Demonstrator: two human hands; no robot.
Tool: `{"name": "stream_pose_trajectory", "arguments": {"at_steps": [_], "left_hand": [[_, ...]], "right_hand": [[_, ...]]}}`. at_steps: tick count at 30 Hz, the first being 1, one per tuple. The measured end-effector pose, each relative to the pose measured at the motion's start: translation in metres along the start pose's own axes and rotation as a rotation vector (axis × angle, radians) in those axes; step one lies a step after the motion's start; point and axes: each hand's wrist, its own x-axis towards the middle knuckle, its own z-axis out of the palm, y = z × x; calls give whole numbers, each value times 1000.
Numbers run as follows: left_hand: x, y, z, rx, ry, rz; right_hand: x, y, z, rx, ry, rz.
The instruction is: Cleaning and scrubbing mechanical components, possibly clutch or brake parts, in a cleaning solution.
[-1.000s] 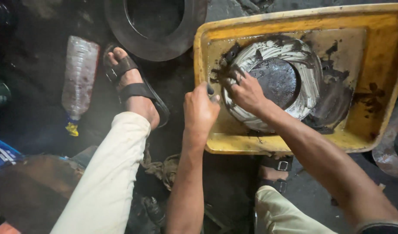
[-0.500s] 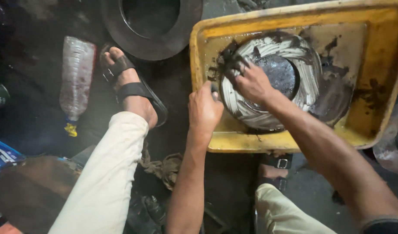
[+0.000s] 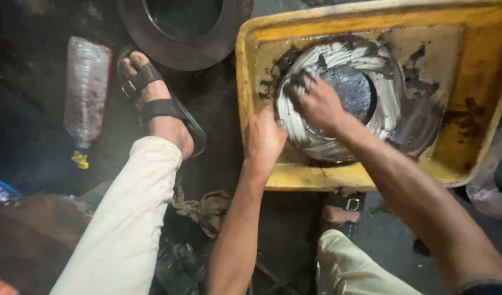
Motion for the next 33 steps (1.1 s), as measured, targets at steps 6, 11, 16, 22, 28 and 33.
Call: {"name": "stream_pose_trajectory", "arguments": {"at_steps": [6, 11, 16, 22, 28, 33], "left_hand": [[6, -10, 8, 55, -54, -108], [0, -29, 36, 29, -44, -45], [-8, -20, 29, 36, -29, -49], [-1, -8, 20, 52, -66, -93], [-14, -28, 28, 68, -51, -94], [-9, -19, 25, 50, -27, -100]], "right_hand": [[-57, -28, -1, 71, -57, -24], [-68, -36, 12, 8, -63, -20], [-6, -27, 17, 119, -7, 126], [-47, -43, 15, 88, 34, 53], [-11, -41, 5, 102, 15, 130], [-36, -39, 28, 66, 65, 173]]}}
